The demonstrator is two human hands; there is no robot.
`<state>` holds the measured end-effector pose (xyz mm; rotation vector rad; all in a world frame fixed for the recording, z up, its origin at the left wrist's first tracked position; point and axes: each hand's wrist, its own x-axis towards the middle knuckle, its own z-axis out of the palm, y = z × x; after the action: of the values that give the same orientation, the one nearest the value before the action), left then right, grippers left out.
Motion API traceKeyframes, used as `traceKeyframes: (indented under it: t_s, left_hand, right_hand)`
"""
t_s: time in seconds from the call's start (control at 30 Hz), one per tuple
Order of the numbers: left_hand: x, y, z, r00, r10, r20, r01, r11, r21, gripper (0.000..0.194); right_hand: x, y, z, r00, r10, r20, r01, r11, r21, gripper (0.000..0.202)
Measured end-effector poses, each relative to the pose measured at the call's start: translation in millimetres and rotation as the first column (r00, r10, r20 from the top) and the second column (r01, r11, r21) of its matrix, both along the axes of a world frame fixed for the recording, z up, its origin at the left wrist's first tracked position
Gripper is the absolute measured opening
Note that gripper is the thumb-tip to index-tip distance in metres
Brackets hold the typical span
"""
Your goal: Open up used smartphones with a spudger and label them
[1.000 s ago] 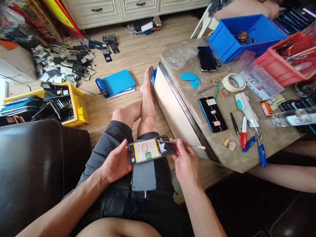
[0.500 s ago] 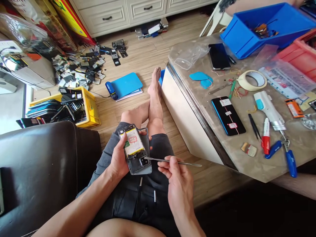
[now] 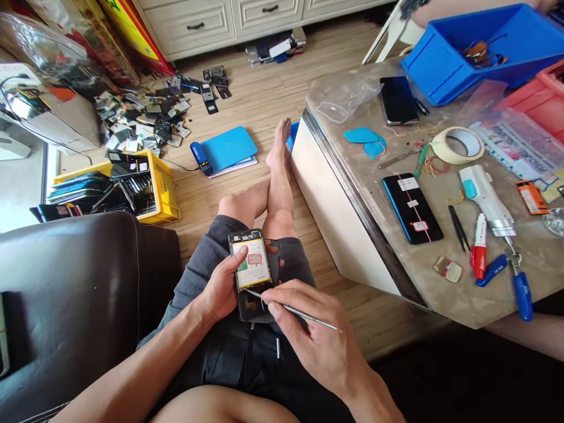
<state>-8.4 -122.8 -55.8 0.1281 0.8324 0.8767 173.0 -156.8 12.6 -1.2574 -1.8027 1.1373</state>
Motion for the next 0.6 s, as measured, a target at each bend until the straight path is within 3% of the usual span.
traceKeyframes:
  t_s: [0.17,0.33,0.43,0.6]
  left_hand:
    - [-0.5,-0.5,-3.3,0.999,-0.016,0.031,0.017,0.999,-0.031,0.046]
    - [-0.5,-1.5,-5.9,0.999,-0.024,0.046,0.026,0.999,-0.039,0.048]
    - [0.0,-1.3,-6.4,0.999,-0.006,0.053,0.008,0.999,-0.042,0.05]
    - [1.6,0.8,-6.9,0.995,0.066,0.078,-0.058,0.993,-0.099,0.049]
  right_hand:
    - [3.2,6.7,8.3,0.992,0.119,0.045,-0.12,0.993,0.019,0.029]
    - [3.3,6.5,10.9,0.985,0.152,0.076,-0.156,0.987,0.048,0.028]
    - [-2.0,4.5,9.0,0.989,0.125,0.078,-0.132,0.987,0.092,0.029]
    - [-20.9,-6.9,3.3,0.993,-0.036,0.113,0.017,0.987,0.158,0.03]
